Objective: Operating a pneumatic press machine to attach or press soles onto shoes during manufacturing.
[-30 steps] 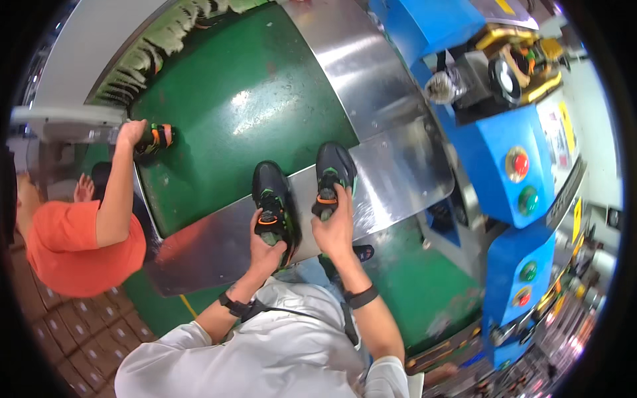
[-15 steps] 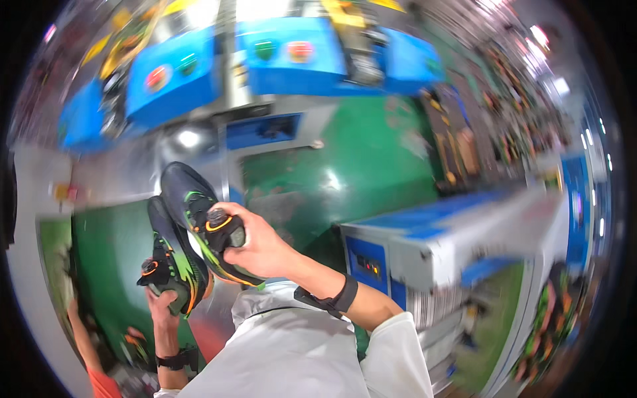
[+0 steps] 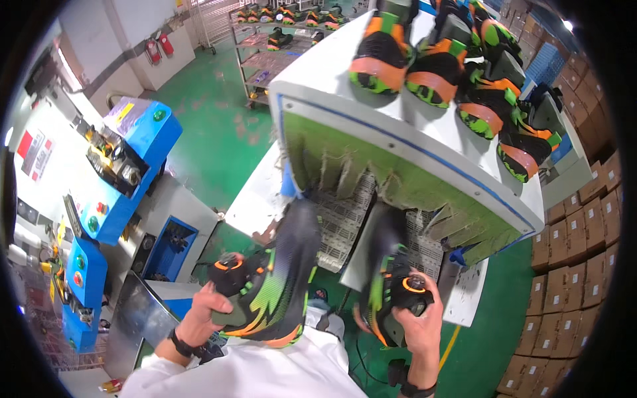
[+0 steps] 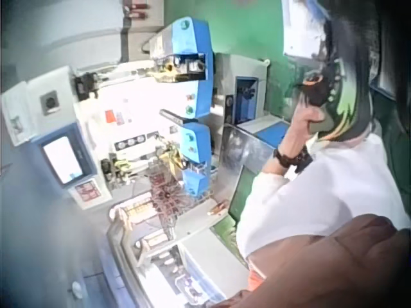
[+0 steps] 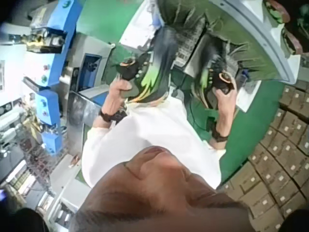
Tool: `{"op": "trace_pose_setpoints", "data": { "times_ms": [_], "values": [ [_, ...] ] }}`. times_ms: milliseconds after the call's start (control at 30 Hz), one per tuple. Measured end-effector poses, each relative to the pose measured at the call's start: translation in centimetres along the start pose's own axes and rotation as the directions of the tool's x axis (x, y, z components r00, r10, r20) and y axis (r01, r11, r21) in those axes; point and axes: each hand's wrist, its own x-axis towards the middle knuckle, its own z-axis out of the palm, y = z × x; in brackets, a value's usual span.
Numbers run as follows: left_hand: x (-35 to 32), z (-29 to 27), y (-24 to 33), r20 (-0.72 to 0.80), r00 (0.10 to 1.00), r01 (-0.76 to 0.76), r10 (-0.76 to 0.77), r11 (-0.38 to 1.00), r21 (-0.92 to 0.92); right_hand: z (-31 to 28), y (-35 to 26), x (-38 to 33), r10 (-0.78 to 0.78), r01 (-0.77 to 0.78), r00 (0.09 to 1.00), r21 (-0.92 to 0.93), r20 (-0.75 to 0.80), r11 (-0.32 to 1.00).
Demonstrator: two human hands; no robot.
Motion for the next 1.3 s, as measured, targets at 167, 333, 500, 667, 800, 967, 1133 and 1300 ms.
{"op": "trace_pose_setpoints", "data": {
  "times_ms": [167,333,500,667,800,967,1133,1300],
  "values": [
    [9.4,6.2,0.0,0.131,0.991,-0.095,0.019,0.790,0.606,-2.7,5.7,4.1,-0.123,0.042,0.898,-0.195,-0.423,0.980],
    [20.2,8.8,-2.3,0.201,0.978,-0.206,0.046,0.186,0.961,-2.5,4.6,9.1,-0.141,0.037,0.924,-0.286,-0.354,0.958],
    [14.5,4.7,-5.1,0.357,0.831,-0.523,0.426,0.383,0.761,-1.7,4.6,7.8,-0.235,0.134,0.781,-0.212,-0.578,0.968],
    [1.0,-4.5,-4.9,0.075,0.956,-0.204,0.283,0.460,0.864,12.7,-1.8,4.6,-0.756,0.791,0.608,0.108,-0.243,0.602],
    [-6.6,-10.2,-5.7,-0.122,0.871,-0.071,0.476,0.367,0.927,24.8,-2.6,-0.5,-0.605,0.576,0.513,0.277,0.609,0.769],
    [-16.0,-23.1,-14.6,-0.452,0.378,0.141,0.808,0.432,0.891,36.9,-0.1,-10.2,-0.405,0.593,0.012,0.320,0.914,0.739],
    [-24.6,-26.6,-29.4,-0.815,-0.479,-0.184,0.327,0.870,0.457,43.4,-1.9,-19.7,-0.140,0.489,-0.573,0.473,0.808,0.733],
    [-27.9,-23.0,-45.5,-0.061,-0.997,-0.042,-0.046,0.997,-0.069,56.4,5.6,-33.5,0.389,0.621,-0.784,0.603,0.484,0.501]
  ]
}}
